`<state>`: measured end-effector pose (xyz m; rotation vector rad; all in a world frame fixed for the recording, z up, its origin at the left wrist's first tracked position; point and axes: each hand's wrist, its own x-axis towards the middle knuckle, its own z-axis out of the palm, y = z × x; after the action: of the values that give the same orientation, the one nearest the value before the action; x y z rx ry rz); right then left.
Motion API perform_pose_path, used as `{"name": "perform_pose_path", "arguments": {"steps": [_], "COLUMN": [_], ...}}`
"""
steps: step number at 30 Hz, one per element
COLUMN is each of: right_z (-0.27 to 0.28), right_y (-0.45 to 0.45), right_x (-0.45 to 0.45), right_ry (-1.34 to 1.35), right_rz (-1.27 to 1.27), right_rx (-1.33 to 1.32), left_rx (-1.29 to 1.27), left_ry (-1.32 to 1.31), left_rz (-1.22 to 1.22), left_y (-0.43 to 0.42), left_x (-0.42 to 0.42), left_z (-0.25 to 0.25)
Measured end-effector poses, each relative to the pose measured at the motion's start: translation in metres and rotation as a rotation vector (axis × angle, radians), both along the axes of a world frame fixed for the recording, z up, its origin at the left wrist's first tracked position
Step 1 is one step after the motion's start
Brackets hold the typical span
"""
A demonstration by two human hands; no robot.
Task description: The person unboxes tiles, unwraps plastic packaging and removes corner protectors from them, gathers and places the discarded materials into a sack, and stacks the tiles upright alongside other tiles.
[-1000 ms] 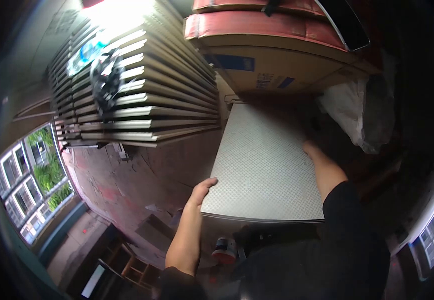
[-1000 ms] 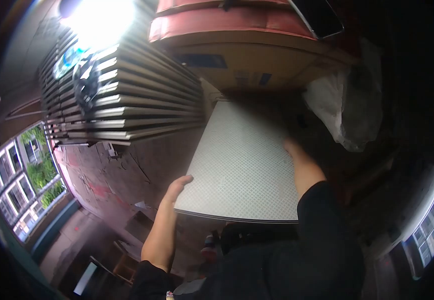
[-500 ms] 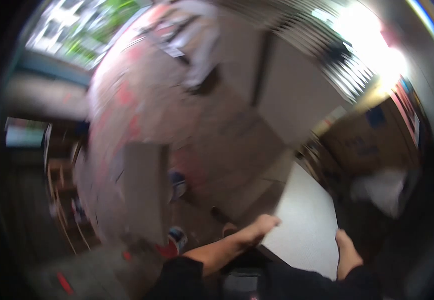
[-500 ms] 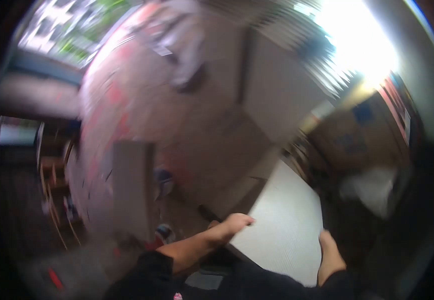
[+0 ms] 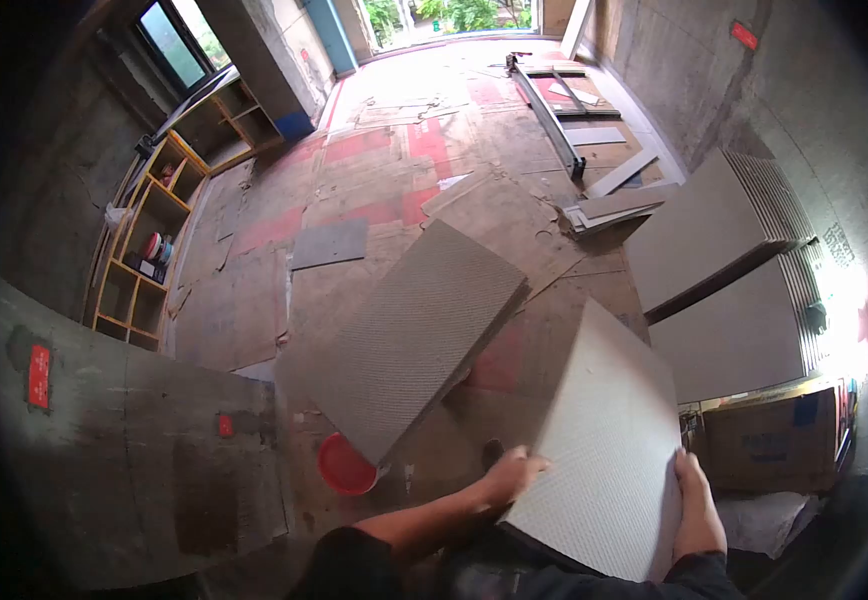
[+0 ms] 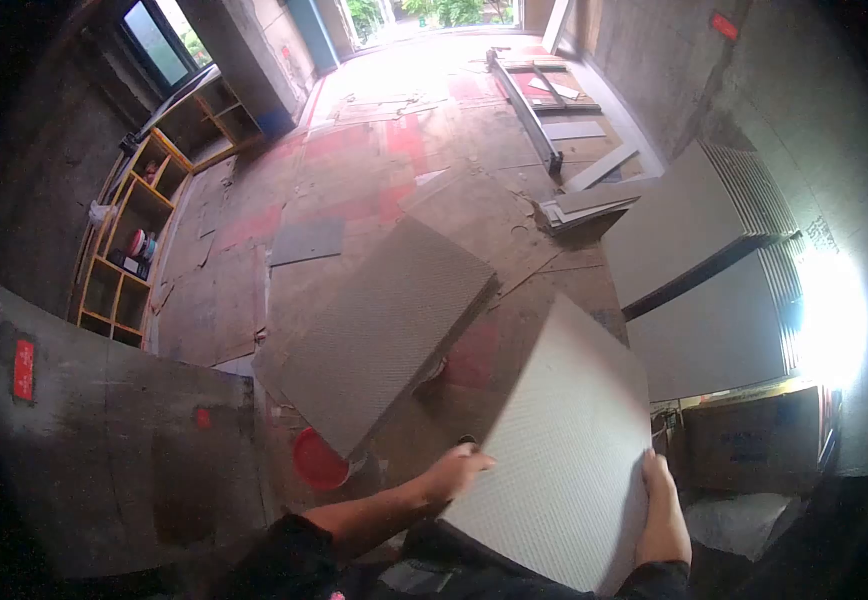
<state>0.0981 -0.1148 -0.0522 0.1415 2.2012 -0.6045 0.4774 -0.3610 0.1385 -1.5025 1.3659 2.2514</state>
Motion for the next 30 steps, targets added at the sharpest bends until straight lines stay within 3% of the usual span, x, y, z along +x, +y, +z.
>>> {"name": "perform_pose_path", "arguments": {"steps": [1,3,4,5,6,8,10,13,16,20,23,25,27,30], "right_z": [0.006,0.016,0.020,-0.004,-0.008,0.039,-0.012,0.006,0.012,-0.034,-0.055,-0.068,-0.090,-0.149], "right_y": [-0.030,-0.088,-0.114,-0.137,-0.165,-0.226,-0.263,-0.314,-0.341,-0.344,-0.338,-0.331,-0.321,-0.292], "right_x": [0.002,0.006,0.010,0.001,0.000,0.027,0.015,0.047,0.076,0.069,0.064,0.076,0.094,0.117], "right_ry": [0.007,0.014,0.013,0.015,0.046,0.049,0.213,0.160,0.148,0.295,0.286,0.357,0.344,0.325], "right_rz": [0.032,0.100,0.134,0.144,0.243,0.458,0.743,0.524,0.535,0.881,0.822,0.799,0.792,0.698], "right_rx": [-0.011,-0.028,-0.029,-0.090,-0.047,-0.054,0.012,0.006,-0.005,0.030,0.050,0.037,0.025,-0.027], "left_rx": [0.004,0.062,0.062,0.087,0.104,0.081,0.043,0.026,0.016,-0.005,0.092,0.070,-0.073,-0.026], "left_ry": [0.000,0.118,0.116,0.180,0.245,0.234,0.159,0.272,0.236,0.207,0.254,0.168,-0.254,-0.401], "left_rz": [0.003,0.336,0.337,0.393,0.446,0.515,0.635,0.620,0.629,0.650,0.697,0.682,0.206,0.192], "left_y": [-0.011,-0.024,-0.032,-0.038,-0.046,-0.054,-0.061,-0.065,-0.067,-0.059,-0.052,-0.042,-0.045,-0.028], "left_x": [0.020,0.048,0.062,0.076,0.087,0.108,0.126,0.161,0.181,0.193,0.192,0.204,0.213,0.236], "left_z": [0.005,0.014,0.013,0.012,0.010,-0.003,-0.017,-0.061,-0.067,-0.082,-0.105,-0.149,-0.171,-0.243]}}
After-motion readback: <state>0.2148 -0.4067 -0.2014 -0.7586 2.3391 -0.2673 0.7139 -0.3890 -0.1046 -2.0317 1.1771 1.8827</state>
